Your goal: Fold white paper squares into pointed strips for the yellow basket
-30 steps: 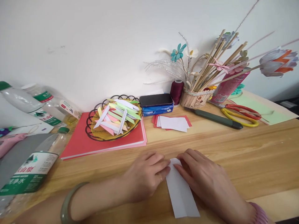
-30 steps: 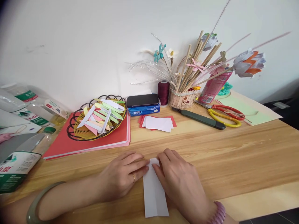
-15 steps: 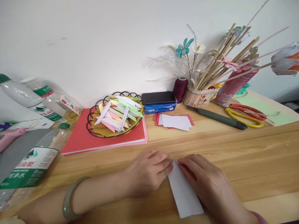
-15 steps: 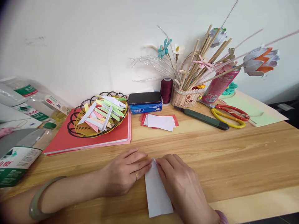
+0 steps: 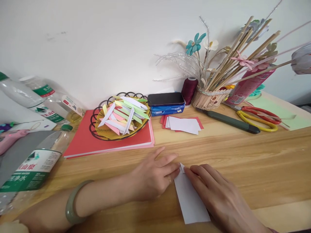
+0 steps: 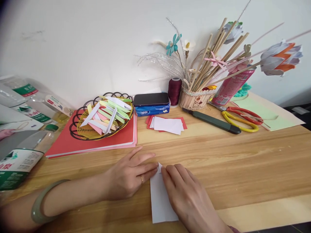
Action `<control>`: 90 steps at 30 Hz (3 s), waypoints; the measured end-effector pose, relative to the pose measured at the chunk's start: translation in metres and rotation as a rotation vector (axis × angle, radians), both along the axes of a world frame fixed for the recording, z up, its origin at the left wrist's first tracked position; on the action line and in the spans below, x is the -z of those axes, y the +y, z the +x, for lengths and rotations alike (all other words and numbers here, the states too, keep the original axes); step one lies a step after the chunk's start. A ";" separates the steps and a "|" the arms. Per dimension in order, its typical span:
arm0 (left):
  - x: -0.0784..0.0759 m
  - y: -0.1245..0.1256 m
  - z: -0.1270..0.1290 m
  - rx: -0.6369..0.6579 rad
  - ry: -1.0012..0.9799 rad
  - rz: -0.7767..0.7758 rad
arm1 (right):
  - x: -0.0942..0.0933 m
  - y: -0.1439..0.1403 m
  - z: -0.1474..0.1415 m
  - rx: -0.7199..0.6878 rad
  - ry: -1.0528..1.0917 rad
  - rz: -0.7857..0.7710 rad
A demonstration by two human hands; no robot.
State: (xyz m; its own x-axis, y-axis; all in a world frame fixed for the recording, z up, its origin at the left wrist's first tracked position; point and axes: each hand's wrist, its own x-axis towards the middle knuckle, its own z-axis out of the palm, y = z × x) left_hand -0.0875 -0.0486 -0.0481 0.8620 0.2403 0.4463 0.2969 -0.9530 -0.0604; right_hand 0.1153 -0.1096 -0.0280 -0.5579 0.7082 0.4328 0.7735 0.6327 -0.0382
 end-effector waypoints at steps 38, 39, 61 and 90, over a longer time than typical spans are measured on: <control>0.002 -0.004 0.008 -0.065 0.013 -0.010 | 0.003 0.016 0.017 -0.119 -0.004 -0.282; 0.000 -0.004 0.007 -0.048 0.037 0.003 | 0.004 0.015 0.020 -0.126 0.000 -0.285; -0.002 0.005 0.003 -0.010 -0.036 -0.182 | -0.011 -0.013 0.025 -0.275 0.041 -0.223; 0.011 -0.023 0.009 0.005 -0.047 0.003 | 0.011 0.007 0.004 0.135 0.306 -0.404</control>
State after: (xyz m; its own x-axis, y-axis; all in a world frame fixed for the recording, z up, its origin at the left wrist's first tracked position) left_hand -0.0789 -0.0712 -0.0590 0.8414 0.2347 0.4867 0.2948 -0.9543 -0.0495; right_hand 0.1189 -0.1030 -0.0395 -0.3408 0.9091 0.2395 0.7622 0.4163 -0.4957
